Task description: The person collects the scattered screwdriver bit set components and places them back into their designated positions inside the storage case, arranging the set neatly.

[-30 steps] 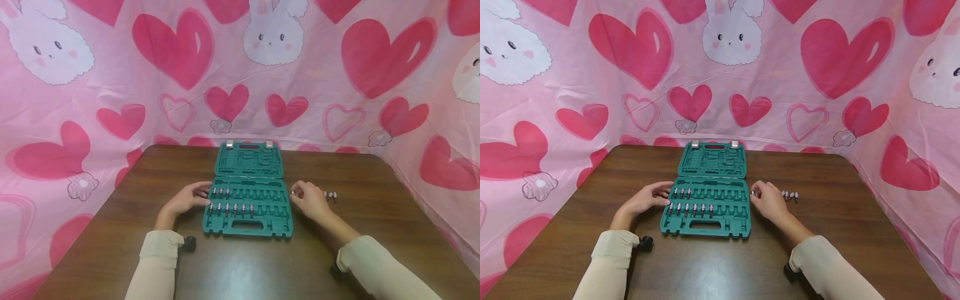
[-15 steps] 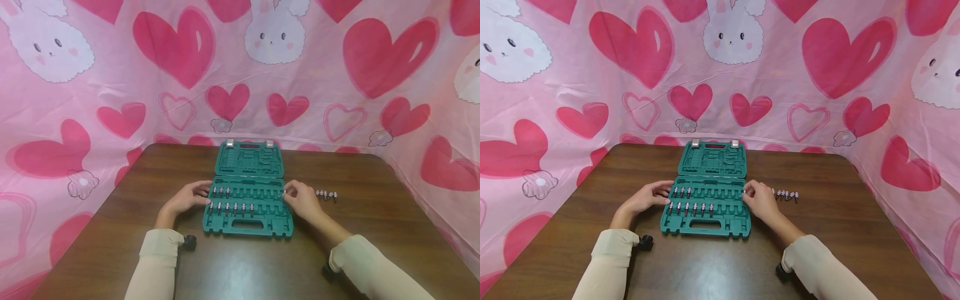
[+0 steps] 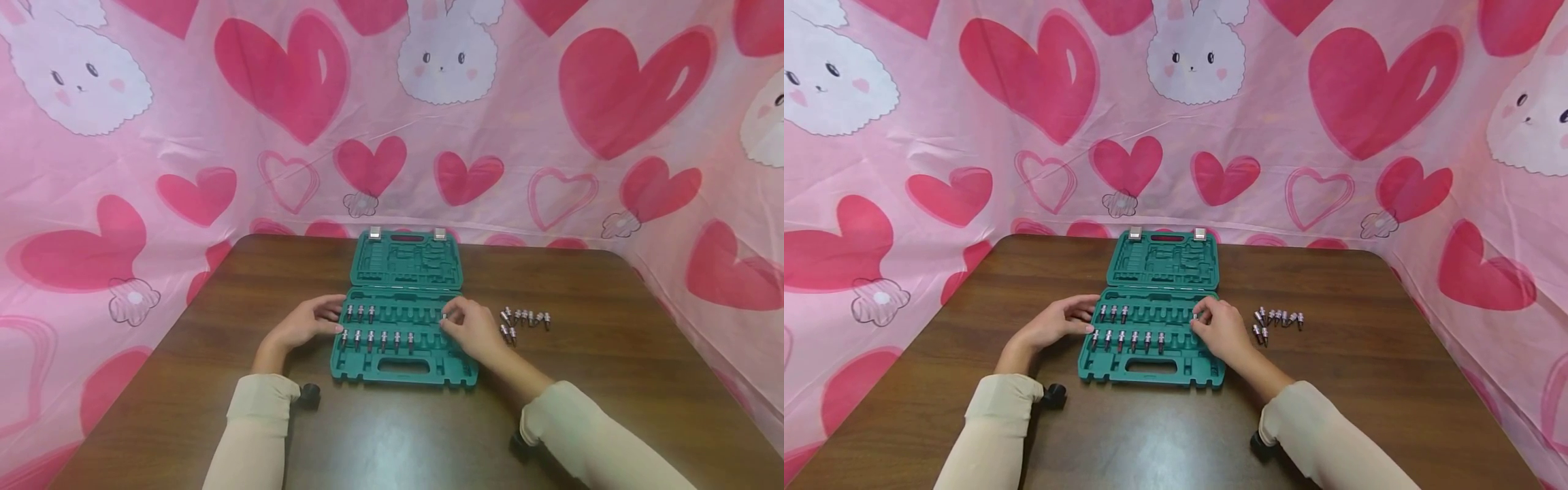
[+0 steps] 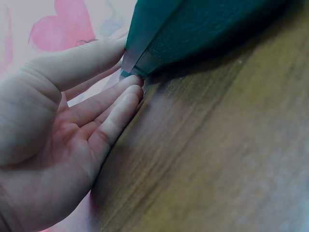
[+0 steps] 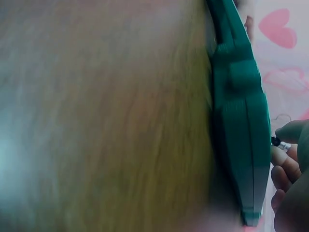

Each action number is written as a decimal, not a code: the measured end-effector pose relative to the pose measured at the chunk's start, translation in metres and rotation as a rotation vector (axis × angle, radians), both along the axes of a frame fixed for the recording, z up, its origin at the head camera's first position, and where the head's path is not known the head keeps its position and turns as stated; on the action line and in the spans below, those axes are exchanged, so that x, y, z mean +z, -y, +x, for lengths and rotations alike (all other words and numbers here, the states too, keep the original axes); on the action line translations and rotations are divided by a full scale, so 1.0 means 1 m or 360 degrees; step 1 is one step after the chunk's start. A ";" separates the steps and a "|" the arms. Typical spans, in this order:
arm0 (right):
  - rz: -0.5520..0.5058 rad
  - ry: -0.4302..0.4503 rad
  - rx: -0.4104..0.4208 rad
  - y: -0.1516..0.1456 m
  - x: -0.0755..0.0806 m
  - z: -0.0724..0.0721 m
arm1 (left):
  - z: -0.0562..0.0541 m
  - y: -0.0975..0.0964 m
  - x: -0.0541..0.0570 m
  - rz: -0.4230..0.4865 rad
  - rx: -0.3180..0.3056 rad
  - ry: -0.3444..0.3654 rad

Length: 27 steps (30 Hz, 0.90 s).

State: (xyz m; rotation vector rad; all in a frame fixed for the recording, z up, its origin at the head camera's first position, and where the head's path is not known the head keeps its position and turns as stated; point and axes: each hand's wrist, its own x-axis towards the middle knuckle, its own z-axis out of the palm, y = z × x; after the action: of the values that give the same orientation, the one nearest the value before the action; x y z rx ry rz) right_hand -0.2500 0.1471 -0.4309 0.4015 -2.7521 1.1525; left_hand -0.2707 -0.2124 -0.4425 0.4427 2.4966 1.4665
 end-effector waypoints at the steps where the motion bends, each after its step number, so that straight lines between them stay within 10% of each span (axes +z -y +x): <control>1: -0.0005 0.0012 0.0007 0.002 0.000 0.000 | 0.000 0.000 0.000 -0.0002 -0.0004 -0.0003; 27: -0.0010 0.0096 0.0058 0.028 -0.002 0.007 | 0.000 -0.002 0.000 -0.0015 0.0015 -0.0003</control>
State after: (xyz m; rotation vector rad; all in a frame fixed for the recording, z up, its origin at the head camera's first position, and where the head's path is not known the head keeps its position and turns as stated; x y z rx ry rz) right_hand -0.2429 0.1194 -0.4331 0.4249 -2.8028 1.2007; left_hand -0.2712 -0.2108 -0.4429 0.4311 2.5095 1.4579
